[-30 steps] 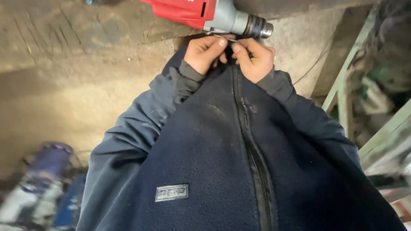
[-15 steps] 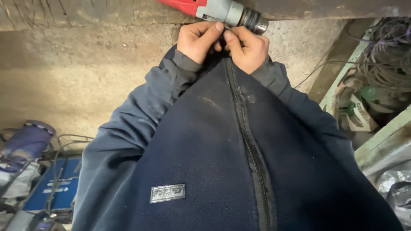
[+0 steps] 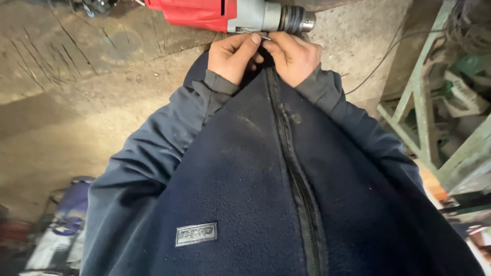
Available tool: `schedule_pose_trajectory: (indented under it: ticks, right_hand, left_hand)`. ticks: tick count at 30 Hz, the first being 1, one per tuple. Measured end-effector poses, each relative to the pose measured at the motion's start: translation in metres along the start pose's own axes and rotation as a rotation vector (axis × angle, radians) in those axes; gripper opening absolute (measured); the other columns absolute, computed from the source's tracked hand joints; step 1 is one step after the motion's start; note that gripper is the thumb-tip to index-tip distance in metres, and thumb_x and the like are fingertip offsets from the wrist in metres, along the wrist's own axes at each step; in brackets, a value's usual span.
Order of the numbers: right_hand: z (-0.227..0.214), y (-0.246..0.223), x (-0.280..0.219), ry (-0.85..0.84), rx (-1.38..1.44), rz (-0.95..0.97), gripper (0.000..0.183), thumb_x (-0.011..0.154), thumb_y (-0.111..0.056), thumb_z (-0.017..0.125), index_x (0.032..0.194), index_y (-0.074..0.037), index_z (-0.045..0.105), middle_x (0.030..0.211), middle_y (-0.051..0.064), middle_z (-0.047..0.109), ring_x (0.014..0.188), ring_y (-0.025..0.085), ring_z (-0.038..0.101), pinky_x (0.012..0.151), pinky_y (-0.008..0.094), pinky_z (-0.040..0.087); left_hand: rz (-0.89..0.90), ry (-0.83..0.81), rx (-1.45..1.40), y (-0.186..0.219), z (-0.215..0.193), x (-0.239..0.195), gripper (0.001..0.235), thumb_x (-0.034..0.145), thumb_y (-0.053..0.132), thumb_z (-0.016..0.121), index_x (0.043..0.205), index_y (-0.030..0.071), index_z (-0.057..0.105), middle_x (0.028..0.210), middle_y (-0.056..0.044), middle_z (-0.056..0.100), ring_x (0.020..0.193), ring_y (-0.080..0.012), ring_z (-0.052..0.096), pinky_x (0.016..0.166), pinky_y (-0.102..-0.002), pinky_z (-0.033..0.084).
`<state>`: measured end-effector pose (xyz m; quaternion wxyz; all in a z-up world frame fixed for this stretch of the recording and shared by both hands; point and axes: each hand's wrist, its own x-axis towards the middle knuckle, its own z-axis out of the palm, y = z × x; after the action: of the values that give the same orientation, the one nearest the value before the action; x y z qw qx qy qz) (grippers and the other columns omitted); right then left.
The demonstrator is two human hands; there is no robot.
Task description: Repairing or maintaining a Milwaukee power tool using a small tool to manipulate parts.
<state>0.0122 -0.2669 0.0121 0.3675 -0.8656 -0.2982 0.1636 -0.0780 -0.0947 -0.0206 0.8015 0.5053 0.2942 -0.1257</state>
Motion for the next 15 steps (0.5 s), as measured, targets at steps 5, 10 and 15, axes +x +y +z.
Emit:
schedule_pose_trajectory:
  ticks: [5,10,15]
  right_hand:
    - [-0.002,-0.006,0.003,-0.045,0.045,0.128,0.015,0.108,-0.025,0.07,0.109,-0.011,0.071,0.084,0.008,0.072,0.074,0.03,0.074,0.064,0.04,0.056]
    - [0.003,-0.014,-0.004,-0.005,-0.062,0.139,0.014,0.107,-0.026,0.073,0.104,-0.012,0.07,0.082,0.009,0.069,0.073,0.032,0.07,0.062,0.042,0.053]
    - [0.002,-0.035,0.001,0.045,-0.41,0.092,0.023,0.101,-0.032,0.078,0.09,-0.015,0.066,0.072,0.002,0.063,0.059,0.027,0.063,0.051,0.041,0.045]
  left_hand:
    - [0.381,-0.034,0.628,0.07,-0.025,-0.029,0.018,0.105,0.02,0.069,0.113,0.007,0.077,0.088,-0.005,0.073,0.078,-0.0186,0.067,0.071,-0.031,0.054]
    - [1.302,-0.188,1.308,0.116,-0.058,0.001,0.03,0.09,0.014,0.073,0.119,0.01,0.077,0.117,-0.005,0.07,0.104,-0.027,0.063,0.091,-0.043,0.049]
    - [1.159,-0.63,1.339,0.129,-0.053,0.049,0.024,0.09,0.016,0.074,0.113,0.012,0.07,0.137,-0.006,0.063,0.124,-0.0266,0.057,0.103,-0.046,0.043]
